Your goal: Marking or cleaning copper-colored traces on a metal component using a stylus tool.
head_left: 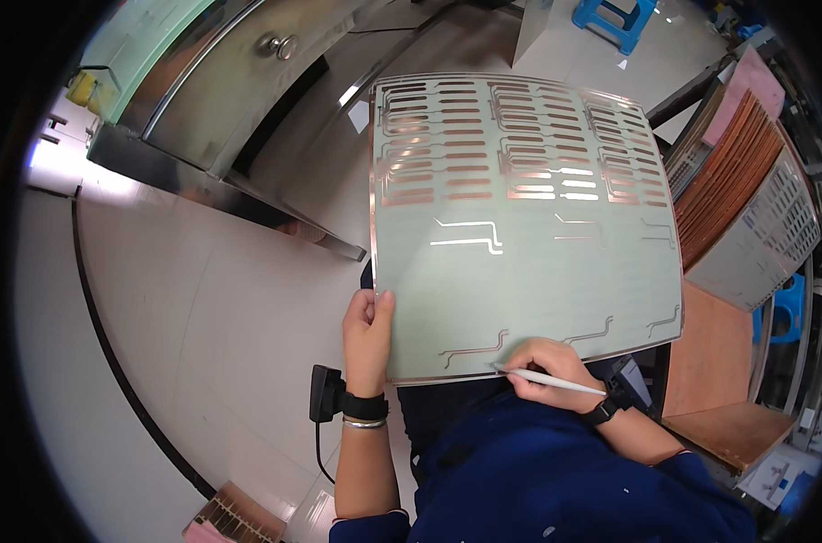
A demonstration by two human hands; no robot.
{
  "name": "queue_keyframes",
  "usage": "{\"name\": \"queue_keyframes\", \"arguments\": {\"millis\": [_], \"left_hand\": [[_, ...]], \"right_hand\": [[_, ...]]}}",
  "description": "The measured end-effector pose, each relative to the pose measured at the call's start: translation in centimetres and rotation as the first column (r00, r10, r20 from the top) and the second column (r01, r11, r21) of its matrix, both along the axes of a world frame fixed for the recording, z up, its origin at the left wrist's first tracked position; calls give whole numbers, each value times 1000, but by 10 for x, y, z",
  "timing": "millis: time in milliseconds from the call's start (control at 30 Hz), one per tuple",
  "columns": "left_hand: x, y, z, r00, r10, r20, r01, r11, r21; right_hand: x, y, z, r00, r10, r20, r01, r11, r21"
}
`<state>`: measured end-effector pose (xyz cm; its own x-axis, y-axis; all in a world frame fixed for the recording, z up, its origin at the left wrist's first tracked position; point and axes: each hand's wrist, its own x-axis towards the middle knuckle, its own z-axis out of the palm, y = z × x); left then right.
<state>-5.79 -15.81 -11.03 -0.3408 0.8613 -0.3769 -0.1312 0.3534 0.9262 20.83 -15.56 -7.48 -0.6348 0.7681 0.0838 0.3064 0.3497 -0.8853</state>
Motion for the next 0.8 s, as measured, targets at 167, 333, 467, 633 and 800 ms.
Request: {"name": "queue_keyframes", "arguments": {"millis": [167, 333, 467, 633, 800], "left_hand": [[2, 0, 1, 996, 20, -82, -18, 1000, 22], [0, -2, -4, 993, 17, -114, -14, 999, 31], [-1, -2, -8, 990, 10, -138, -4, 999, 46], [3, -1, -6, 993, 22, -119, -17, 999, 44], [-2, -2, -9, 991, 23, -132, -22, 1000, 10]], "right_hand": [[-2, 0, -3, 998, -33, 58, 34, 999, -11], [-5, -6, -5, 989, -141, 37, 143, 988, -61], [-4, -4, -3, 990, -140, 11, 141, 986, -89], [-2, -5, -3, 993, -113, 18, 114, 993, -28], [29, -5, -1, 958, -285, -30, 278, 949, -152]]}}
